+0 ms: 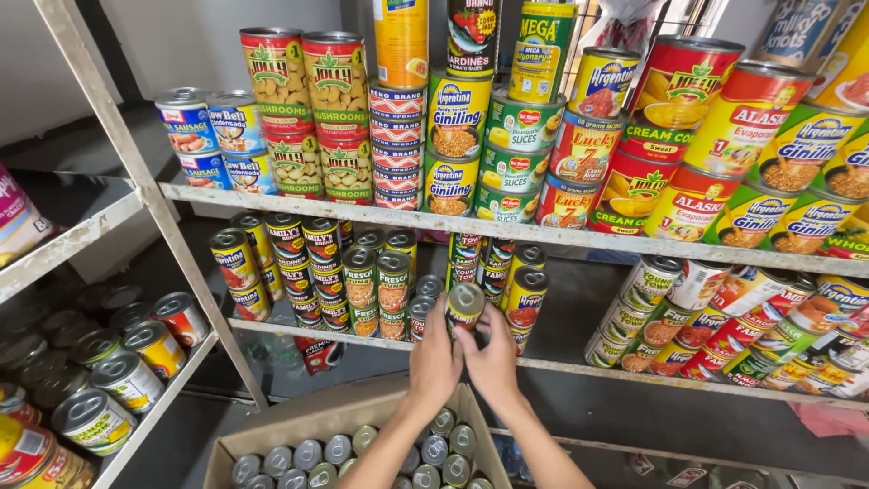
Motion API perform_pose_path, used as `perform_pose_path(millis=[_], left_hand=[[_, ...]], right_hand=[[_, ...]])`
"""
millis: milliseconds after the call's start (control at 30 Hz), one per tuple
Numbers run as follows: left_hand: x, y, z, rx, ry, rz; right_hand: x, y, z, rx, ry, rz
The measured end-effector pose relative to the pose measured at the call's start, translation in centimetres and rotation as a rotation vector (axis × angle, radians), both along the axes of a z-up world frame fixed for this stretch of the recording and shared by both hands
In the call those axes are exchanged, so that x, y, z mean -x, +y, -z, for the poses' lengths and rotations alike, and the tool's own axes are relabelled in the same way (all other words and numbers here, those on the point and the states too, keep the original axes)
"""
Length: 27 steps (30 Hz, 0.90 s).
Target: The recorder is taking cans out of a box and placing them onto a shelf, or rearranging them between the box and the shelf.
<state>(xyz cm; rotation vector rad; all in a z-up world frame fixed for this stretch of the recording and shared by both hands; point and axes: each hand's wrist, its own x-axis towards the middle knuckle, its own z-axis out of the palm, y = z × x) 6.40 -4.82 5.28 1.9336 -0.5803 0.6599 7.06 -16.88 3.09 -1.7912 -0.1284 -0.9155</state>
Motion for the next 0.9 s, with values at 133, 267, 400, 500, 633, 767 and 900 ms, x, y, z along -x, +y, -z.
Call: perform_pose_path(millis=[133,267,400,500,633,767,900], left_hand=[[2.3,1.2,1.9,0.087,0.081,0.036],[3.8,2.5,5.6,0.093,0.106,0.058],[5.4,3.9,9.7,0.092,0.104,0.068],[6.9,5.1,11.4,0.075,0.224,0.027],[8.9,6.8,12.3,0.043,0.327,-0.007],[10.1,8.3,14.2,0.001,0.435,-0.107],[11.7,9.6,12.2,-0.076,0.644,-0.195]], right_hand=[[3.5,1.0,0.2,0.05,-0.057,-0.053],[5.6,2.0,1.4,0.079,0.003,-0.158],[7.1,3.0,4.1,0.012,0.153,-0.257],[8.3,3.9,6.0,0.049,0.166,-0.258],[9.1,4.7,8.7,0.096,0.236,-0.228],[9.8,5.8,10.9,0.098,0.293,-0.264],[10.6,6.8,12.8,0.176,0.422,-0.237]])
